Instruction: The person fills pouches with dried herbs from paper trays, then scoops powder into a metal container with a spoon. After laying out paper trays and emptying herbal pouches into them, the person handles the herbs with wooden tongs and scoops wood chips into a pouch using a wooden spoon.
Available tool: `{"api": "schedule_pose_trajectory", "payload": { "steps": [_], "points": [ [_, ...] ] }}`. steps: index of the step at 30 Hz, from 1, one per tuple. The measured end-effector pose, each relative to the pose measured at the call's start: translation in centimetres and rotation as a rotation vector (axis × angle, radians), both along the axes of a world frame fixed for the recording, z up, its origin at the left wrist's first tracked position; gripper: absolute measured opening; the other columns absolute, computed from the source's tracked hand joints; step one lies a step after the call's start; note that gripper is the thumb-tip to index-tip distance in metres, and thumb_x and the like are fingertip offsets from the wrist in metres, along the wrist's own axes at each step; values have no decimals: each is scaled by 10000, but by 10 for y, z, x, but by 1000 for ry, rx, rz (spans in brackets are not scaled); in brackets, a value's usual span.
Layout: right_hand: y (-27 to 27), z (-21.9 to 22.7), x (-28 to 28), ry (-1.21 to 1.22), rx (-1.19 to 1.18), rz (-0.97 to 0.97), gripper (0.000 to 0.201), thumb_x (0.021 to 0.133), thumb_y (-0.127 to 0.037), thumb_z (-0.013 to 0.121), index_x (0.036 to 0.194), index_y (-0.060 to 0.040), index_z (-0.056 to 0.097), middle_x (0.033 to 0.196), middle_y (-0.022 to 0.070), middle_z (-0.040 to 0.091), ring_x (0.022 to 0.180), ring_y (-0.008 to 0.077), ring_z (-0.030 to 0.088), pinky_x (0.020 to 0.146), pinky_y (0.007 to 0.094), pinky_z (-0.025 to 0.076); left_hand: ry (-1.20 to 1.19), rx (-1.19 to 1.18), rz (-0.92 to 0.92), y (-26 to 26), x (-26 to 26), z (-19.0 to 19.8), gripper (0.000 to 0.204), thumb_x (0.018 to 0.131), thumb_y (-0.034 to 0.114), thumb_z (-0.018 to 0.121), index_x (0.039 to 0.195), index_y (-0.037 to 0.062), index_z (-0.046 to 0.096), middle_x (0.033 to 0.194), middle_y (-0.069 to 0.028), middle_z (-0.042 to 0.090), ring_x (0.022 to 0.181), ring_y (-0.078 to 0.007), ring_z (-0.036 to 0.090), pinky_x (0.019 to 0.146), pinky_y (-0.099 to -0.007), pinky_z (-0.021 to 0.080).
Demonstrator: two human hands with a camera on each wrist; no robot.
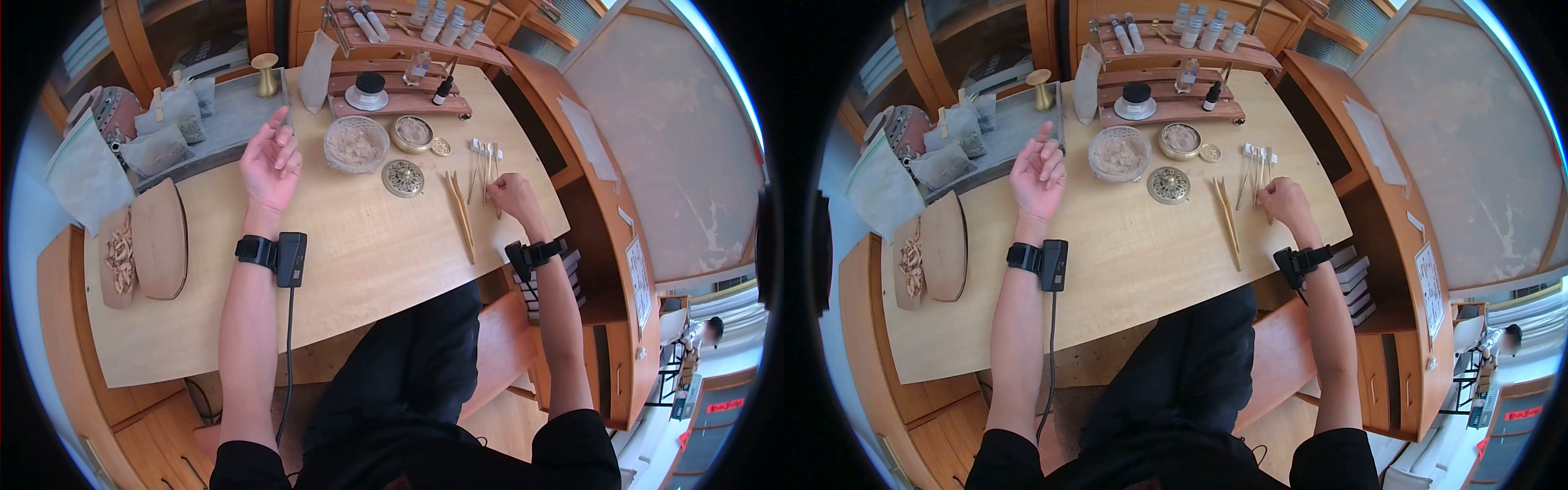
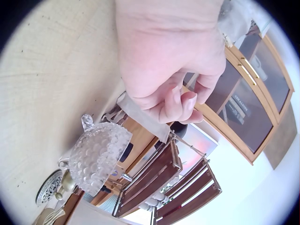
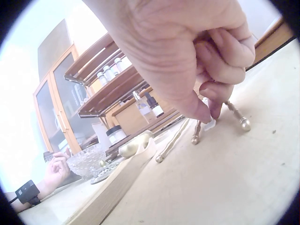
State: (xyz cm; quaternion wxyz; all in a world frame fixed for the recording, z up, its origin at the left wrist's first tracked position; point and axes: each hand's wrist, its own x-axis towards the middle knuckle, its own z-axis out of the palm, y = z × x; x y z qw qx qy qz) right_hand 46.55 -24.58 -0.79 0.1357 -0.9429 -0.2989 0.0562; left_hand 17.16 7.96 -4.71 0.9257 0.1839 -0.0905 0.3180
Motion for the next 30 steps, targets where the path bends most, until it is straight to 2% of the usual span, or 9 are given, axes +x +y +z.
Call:
{"api": "schedule_pose_trajectory", "payload": {
  "steps": [3, 12, 17, 19, 21, 25, 28, 29, 30],
  "points": [
    [2, 3, -2, 29, -11, -34, 258, 755, -248, 673, 801, 1, 721, 758, 212, 689, 748, 326, 695, 717, 397, 550, -2, -4, -2, -1, 0, 1, 374, 996, 192, 464, 1292, -33, 499, 795, -30, 461, 544, -80, 372, 448, -216, 302],
    [3, 3, -2, -4, 7, 1, 256, 729, -232, 661, 809, 2, 725, 745, 211, 686, 743, 323, 696, 716, 395, 552, 11, -23, -21, 0, 2, -1, 332, 977, 181, 486, 1244, -7, 549, 786, -44, 548, 532, -87, 413, 453, -212, 314],
    [5, 8, -4, 12, -2, -18, 259, 732, -239, 673, 800, 6, 721, 744, 208, 685, 734, 319, 693, 703, 394, 546, 81, -6, -55, -4, 6, 1, 337, 966, 205, 511, 1231, 3, 556, 823, -68, 612, 619, -125, 499, 534, -255, 401],
    [4, 12, -5, 30, 2, -17, 264, 734, -245, 679, 793, 10, 716, 739, 207, 683, 725, 319, 690, 693, 396, 543, 122, 41, -47, -5, 7, 0, 357, 965, 207, 508, 1249, -7, 537, 836, -61, 593, 659, -129, 504, 582, -270, 413],
    [0, 19, -1, -88, 94, 37, 246, 751, -223, 679, 794, 18, 701, 711, 188, 674, 684, 306, 677, 662, 385, 534, 158, 84, -43, -7, 8, 1, 377, 964, 208, 505, 1267, -16, 519, 849, -54, 573, 699, -134, 509, 629, -285, 425],
    [5, 58, -11, -86, 157, 77, 217, 777, -192, 671, 814, 22, 684, 681, 165, 658, 650, 287, 662, 650, 361, 527, 237, 85, -27, -9, 9, 2, 361, 963, 207, 505, 1248, -15, 520, 838, -51, 576, 722, -141, 526, 693, -302, 451],
    [26, 81, -25, -151, 213, 340, 172, 822, -154, 643, 833, 17, 650, 682, 132, 667, 637, 244, 663, 653, 325, 521, 278, 115, -31, -10, 9, 4, 343, 972, 203, 504, 1238, -13, 522, 828, -47, 575, 725, -136, 534, 711, -308, 467],
    [33, 83, -27, -150, 213, 343, 172, 822, -154, 643, 833, 17, 650, 682, 132, 667, 637, 244, 663, 653, 325, 521, 299, 136, -36, -11, 9, 5, 331, 978, 200, 502, 1231, -12, 523, 824, -45, 574, 725, -132, 541, 717, -311, 478],
    [42, 85, -29, -21, 196, 364, 163, 826, -147, 637, 821, 16, 644, 684, 124, 674, 636, 232, 666, 649, 320, 521, 300, 135, -33, -13, 9, 5, 331, 978, 200, 502, 1231, -12, 523, 824, -45, 574, 725, -132, 541, 717, -311, 478]
  ]
}}
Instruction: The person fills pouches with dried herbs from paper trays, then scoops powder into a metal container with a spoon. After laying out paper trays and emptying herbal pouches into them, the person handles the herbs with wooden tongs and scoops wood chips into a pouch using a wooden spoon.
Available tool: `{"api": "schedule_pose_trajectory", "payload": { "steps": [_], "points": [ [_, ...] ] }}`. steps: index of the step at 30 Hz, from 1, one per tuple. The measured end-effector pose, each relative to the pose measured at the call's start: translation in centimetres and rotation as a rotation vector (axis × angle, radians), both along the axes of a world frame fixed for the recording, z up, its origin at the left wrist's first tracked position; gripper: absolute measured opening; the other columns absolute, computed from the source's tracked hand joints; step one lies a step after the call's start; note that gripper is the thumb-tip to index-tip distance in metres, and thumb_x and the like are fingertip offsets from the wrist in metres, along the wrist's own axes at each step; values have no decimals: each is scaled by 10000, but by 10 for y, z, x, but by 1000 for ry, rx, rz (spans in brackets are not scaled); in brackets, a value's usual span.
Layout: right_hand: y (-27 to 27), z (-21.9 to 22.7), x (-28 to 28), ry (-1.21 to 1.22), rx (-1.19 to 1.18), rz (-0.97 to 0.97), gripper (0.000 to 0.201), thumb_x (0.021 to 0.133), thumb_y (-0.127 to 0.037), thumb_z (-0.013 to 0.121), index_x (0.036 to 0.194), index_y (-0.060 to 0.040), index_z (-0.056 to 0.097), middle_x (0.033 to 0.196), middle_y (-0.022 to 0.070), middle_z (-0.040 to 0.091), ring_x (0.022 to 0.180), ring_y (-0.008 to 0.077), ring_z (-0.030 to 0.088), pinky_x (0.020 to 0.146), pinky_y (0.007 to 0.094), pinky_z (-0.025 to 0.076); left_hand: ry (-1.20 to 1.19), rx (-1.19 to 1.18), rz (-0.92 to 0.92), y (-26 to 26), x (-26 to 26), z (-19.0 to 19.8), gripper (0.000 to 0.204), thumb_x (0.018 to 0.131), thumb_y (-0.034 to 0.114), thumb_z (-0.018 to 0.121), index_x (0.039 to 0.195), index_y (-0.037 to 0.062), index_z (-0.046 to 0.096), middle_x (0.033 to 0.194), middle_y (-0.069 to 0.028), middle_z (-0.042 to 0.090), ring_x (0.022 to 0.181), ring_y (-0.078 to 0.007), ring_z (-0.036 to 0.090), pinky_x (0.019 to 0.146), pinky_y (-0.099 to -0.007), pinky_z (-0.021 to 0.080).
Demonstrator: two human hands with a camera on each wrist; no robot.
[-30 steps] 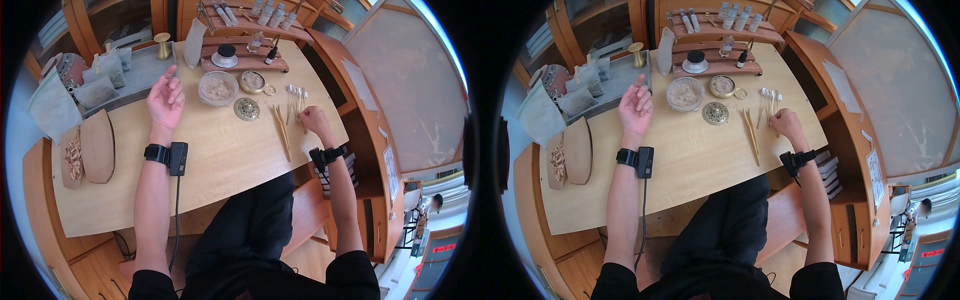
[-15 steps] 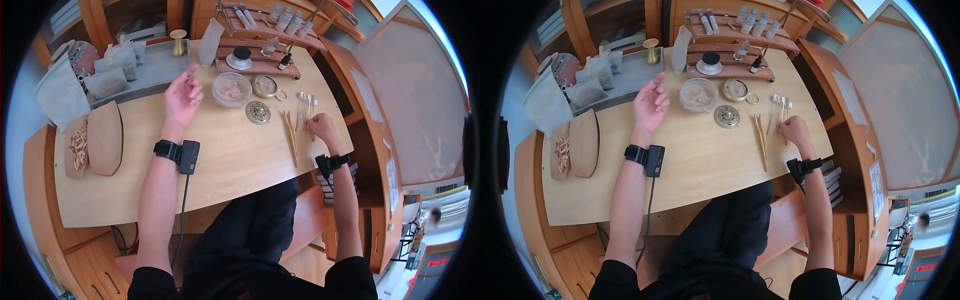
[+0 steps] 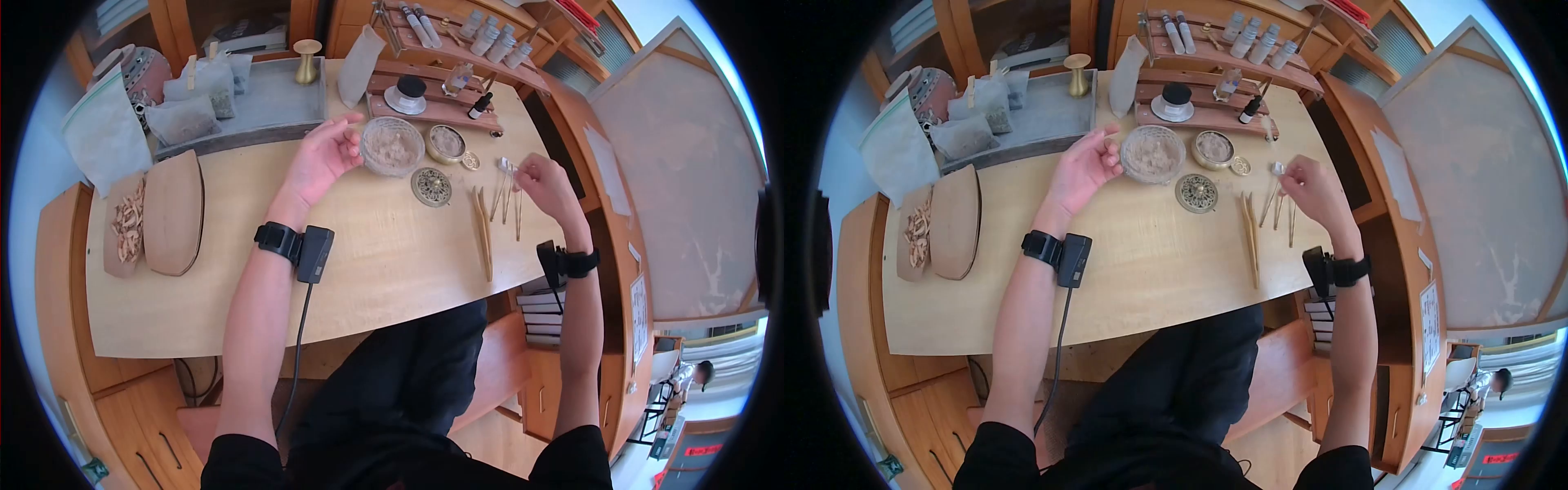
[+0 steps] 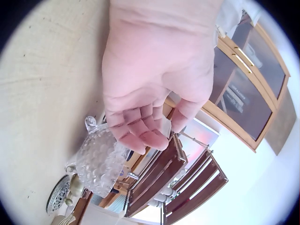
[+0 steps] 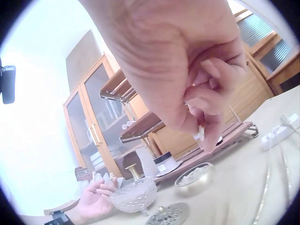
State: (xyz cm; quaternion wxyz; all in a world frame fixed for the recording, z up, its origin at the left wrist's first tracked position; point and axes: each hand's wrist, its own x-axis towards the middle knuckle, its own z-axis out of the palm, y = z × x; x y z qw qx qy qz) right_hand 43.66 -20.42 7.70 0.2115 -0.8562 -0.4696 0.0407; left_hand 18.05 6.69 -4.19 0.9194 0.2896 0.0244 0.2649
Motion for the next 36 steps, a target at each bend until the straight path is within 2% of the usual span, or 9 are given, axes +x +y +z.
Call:
{"api": "schedule_pose_trajectory", "payload": {
  "steps": [4, 11, 17, 23, 25, 28, 32, 34, 36],
  "points": [
    [34, 5, 0, 152, -165, 79, 163, 829, -144, 633, 788, 13, 638, 688, 103, 689, 636, 200, 672, 640, 311, 521, 69, 71, -32, -7, 2, 4, 297, 983, 185, 516, 1207, -10, 528, 821, -38, 573, 712, -117, 558, 736, -313, 509],
    [52, -2, 10, 58, -268, 78, 184, 831, -162, 647, 808, 21, 659, 686, 104, 685, 643, 192, 666, 628, 317, 515, 34, 63, -46, -6, 4, 4, 295, 971, 179, 540, 1188, -20, 527, 837, -44, 562, 739, -119, 552, 755, -301, 493],
    [56, -17, 22, 10, -68, 53, 203, 853, -190, 666, 866, 11, 687, 674, 83, 645, 589, 172, 611, 585, 321, 480, -22, 81, -74, -10, 10, 3, 282, 954, 190, 563, 1155, -7, 567, 849, -28, 602, 766, -102, 571, 754, -265, 488],
    [69, -25, 13, 131, 206, -39, 228, 889, -220, 664, 899, 5, 702, 632, 9, 564, 538, 85, 501, 494, 272, 399, -23, 34, -87, -11, 10, 6, 320, 966, 212, 539, 1174, -31, 526, 824, -56, 550, 752, -133, 530, 771, -298, 466],
    [73, -25, 6, 421, 333, -133, 264, 900, -264, 671, 864, -5, 706, 629, -20, 540, 532, 40, 444, 463, 235, 342, -35, 17, -99, -11, 13, 3, 316, 963, 210, 541, 1168, -30, 530, 821, -55, 551, 747, -131, 527, 773, -299, 465],
    [78, -47, 19, 483, 420, -172, 296, 905, -308, 676, 848, -20, 716, 616, -34, 532, 527, 12, 417, 453, 207, 303, -44, 5, -111, -14, 14, 3, 308, 959, 209, 542, 1155, -29, 537, 818, -53, 553, 737, -127, 523, 776, -302, 465],
    [77, -55, 27, 476, 302, -220, 324, 965, -309, 603, 957, -3, 711, 727, -27, 595, 601, 47, 460, 532, 213, 365, -39, 21, -107, -15, 15, 4, 299, 960, 210, 538, 1144, -25, 544, 817, -49, 554, 731, -122, 522, 780, -299, 466],
    [76, -64, 36, 218, 349, -95, 368, 974, -334, 579, 935, 4, 717, 725, -16, 601, 633, 64, 479, 570, 237, 378, -48, 20, -110, -15, 16, 4, 295, 962, 210, 536, 1142, -23, 546, 821, -49, 557, 735, -122, 525, 781, -298, 469],
    [75, -61, 34, 181, 336, -100, 386, 968, -330, 580, 893, 24, 715, 696, 20, 621, 631, 96, 521, 578, 267, 408, -57, 22, -114, -15, 16, 3, 291, 963, 209, 534, 1141, -21, 548, 824, -49, 560, 739, -123, 529, 782, -296, 472]
  ]
}}
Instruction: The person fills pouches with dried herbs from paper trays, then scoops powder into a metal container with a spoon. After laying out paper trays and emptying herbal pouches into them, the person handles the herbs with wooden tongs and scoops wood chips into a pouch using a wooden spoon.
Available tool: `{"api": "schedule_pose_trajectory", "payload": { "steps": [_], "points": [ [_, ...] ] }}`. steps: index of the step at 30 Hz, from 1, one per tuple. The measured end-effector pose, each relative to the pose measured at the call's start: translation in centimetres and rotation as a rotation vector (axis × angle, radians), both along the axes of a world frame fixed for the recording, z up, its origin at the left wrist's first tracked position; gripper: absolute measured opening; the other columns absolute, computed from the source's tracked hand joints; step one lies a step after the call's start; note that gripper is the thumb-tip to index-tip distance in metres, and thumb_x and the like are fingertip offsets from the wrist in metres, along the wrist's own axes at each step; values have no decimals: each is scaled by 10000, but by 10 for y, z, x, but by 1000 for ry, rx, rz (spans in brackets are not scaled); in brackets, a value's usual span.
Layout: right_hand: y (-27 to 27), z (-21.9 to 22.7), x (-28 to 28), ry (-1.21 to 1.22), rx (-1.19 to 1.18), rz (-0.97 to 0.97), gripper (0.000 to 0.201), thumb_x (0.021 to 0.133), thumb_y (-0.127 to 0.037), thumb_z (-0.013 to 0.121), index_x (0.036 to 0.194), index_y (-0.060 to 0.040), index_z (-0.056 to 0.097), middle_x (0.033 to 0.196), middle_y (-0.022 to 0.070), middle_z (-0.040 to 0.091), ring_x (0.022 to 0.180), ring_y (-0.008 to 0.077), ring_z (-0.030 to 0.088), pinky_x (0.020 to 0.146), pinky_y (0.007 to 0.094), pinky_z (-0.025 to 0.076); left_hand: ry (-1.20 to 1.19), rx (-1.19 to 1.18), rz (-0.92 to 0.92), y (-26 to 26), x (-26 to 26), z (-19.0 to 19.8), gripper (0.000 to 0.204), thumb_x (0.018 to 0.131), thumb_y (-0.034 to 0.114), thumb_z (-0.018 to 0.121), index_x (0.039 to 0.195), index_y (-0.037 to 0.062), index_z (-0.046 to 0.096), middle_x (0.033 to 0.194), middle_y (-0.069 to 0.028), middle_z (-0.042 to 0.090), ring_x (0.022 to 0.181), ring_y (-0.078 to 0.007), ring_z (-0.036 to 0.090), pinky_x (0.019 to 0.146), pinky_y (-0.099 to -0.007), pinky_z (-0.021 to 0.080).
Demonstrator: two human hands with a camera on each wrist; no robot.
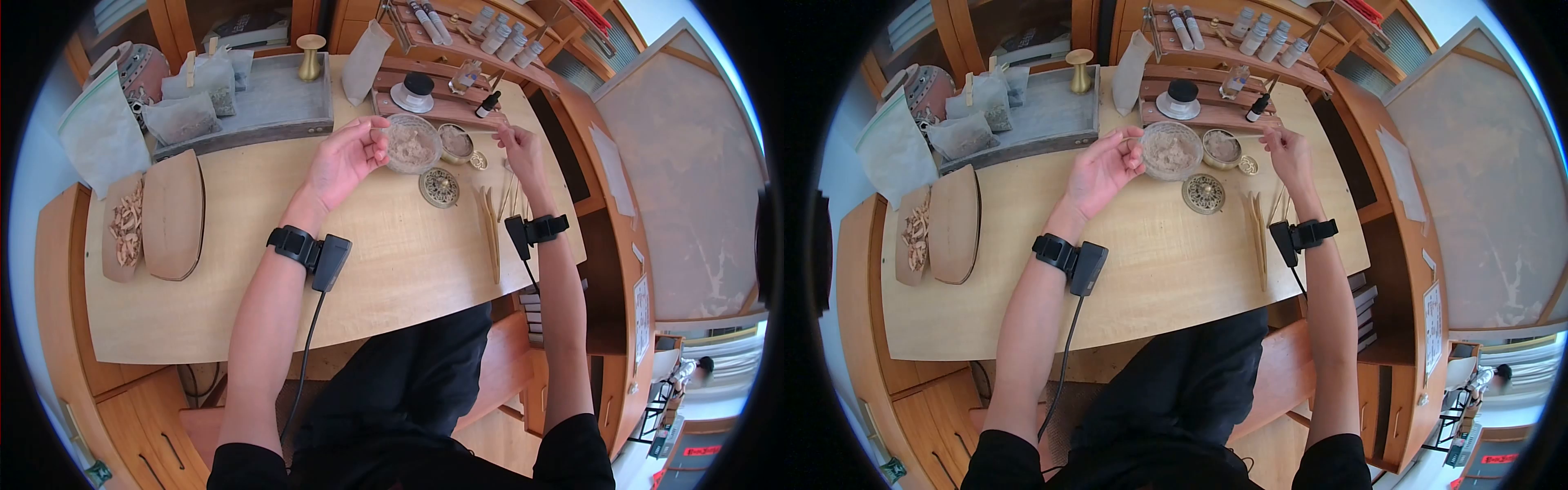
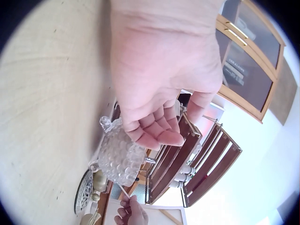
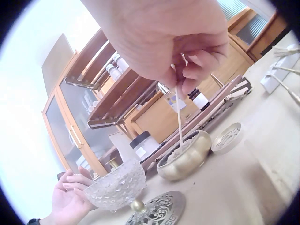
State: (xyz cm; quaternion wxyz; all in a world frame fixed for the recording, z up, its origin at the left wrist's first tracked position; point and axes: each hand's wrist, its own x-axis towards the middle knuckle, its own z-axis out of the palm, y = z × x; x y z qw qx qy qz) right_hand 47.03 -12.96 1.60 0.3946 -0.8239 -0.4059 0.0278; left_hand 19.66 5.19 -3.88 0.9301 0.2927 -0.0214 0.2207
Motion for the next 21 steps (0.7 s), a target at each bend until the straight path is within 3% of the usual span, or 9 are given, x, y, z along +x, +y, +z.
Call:
{"api": "schedule_pose_trajectory", "payload": {
  "steps": [1, 5, 12, 21],
  "points": [
    [-1, 2, -1, -35, -14, -10, 408, 962, -326, 580, 851, 44, 712, 667, 57, 640, 629, 129, 562, 585, 297, 439, -9, 6, -2, 0, 0, 0, 287, 964, 208, 532, 1139, -18, 550, 831, -49, 564, 746, -123, 533, 783, -294, 475],
    [-5, 1, -7, 17, -65, -46, 412, 965, -334, 569, 864, 35, 721, 667, 52, 629, 634, 113, 551, 584, 290, 427, -7, 22, -1, 0, 2, -2, 278, 969, 208, 526, 1133, -15, 553, 862, -45, 573, 775, -122, 543, 785, -290, 484],
    [-9, -6, -2, 246, -53, -74, 367, 952, -333, 581, 862, -13, 736, 713, -5, 614, 644, 96, 507, 553, 276, 381, -27, 41, -35, -2, 4, -4, 276, 970, 210, 521, 1132, -10, 558, 911, -50, 572, 822, -124, 547, 795, -288, 482],
    [-11, -4, 0, 454, -68, -124, 320, 937, -361, 588, 873, -76, 718, 728, -68, 562, 596, 32, 419, 484, 216, 314, 20, 74, -76, -7, 2, 1, 300, 968, 243, 517, 1144, 3, 556, 878, -40, 560, 752, -115, 519, 676, -263, 423]
  ]
}}
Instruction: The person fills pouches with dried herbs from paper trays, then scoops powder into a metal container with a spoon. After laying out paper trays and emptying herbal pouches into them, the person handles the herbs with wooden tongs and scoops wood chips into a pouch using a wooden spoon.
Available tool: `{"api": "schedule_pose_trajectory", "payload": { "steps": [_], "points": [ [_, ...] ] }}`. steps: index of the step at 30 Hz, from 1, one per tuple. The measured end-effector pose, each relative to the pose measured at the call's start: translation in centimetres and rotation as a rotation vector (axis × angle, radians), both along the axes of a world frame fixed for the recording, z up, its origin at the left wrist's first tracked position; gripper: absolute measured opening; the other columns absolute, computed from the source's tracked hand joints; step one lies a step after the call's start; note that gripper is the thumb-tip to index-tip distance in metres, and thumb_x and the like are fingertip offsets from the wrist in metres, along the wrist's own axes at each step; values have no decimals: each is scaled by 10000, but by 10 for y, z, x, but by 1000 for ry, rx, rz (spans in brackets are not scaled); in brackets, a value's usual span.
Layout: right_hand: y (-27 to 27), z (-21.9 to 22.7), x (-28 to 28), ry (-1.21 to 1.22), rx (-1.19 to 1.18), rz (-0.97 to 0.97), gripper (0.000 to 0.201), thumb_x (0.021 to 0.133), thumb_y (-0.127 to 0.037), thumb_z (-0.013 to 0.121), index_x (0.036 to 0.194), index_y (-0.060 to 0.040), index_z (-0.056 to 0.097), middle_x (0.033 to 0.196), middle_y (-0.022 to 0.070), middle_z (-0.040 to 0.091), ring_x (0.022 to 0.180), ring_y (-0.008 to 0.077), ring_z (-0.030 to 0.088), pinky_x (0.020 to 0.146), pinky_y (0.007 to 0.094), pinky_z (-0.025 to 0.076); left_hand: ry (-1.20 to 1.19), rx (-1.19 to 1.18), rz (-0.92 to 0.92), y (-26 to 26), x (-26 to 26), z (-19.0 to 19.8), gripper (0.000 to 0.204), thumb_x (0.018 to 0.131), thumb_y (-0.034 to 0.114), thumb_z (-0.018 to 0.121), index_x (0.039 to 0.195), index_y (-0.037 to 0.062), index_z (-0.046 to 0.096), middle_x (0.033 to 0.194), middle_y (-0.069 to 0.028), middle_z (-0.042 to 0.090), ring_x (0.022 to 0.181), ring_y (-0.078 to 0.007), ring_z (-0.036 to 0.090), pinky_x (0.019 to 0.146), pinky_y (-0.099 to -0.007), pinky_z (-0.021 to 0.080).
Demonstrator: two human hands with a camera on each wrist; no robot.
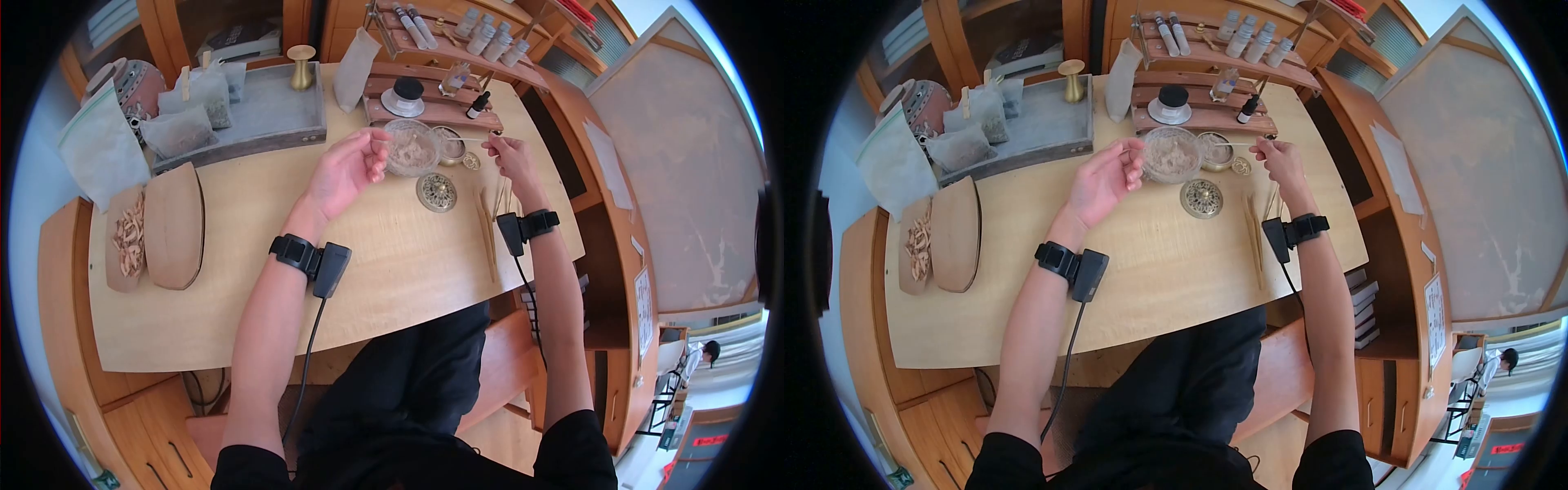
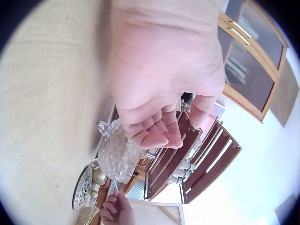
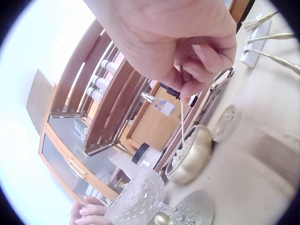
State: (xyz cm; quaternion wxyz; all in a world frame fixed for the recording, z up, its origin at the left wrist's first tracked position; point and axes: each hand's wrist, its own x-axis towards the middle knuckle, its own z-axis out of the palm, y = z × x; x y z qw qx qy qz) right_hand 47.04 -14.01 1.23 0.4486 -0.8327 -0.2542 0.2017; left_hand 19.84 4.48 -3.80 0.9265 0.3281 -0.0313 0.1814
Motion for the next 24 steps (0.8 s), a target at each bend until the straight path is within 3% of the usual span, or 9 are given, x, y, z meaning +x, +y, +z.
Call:
{"api": "schedule_pose_trajectory", "payload": {
  "steps": [11, 20, 22, 24],
  "points": [
    [-15, 21, -2, 168, 104, -85, 242, 965, -264, 583, 926, -40, 668, 725, -76, 495, 530, -12, 356, 424, 173, 224, -51, -154, 124, 11, -4, -7, 280, 968, 216, 514, 1139, -4, 541, 784, -49, 544, 602, -109, 460, 524, -235, 362],
    [-9, 41, -41, 179, 223, 129, 279, 958, -283, 593, 897, -33, 702, 713, -63, 538, 536, 6, 366, 453, 199, 263, -67, -159, 112, 13, -3, -7, 269, 963, 209, 525, 1131, -1, 545, 761, -52, 547, 583, -112, 465, 500, -236, 359],
    [-4, 32, -52, -340, 167, 282, 327, 969, -303, 586, 884, -17, 719, 679, -48, 555, 550, 24, 377, 482, 223, 286, -59, -160, 119, 13, -2, -7, 267, 962, 209, 527, 1128, 1, 547, 757, -50, 545, 579, -111, 463, 497, -236, 357],
    [-3, 33, -61, -399, 180, 310, 336, 971, -306, 585, 886, -13, 725, 667, -42, 563, 562, 30, 385, 494, 228, 292, -51, -164, 121, 13, -2, -7, 265, 961, 209, 529, 1125, 2, 548, 753, -48, 543, 575, -111, 462, 494, -236, 355]
  ]
}}
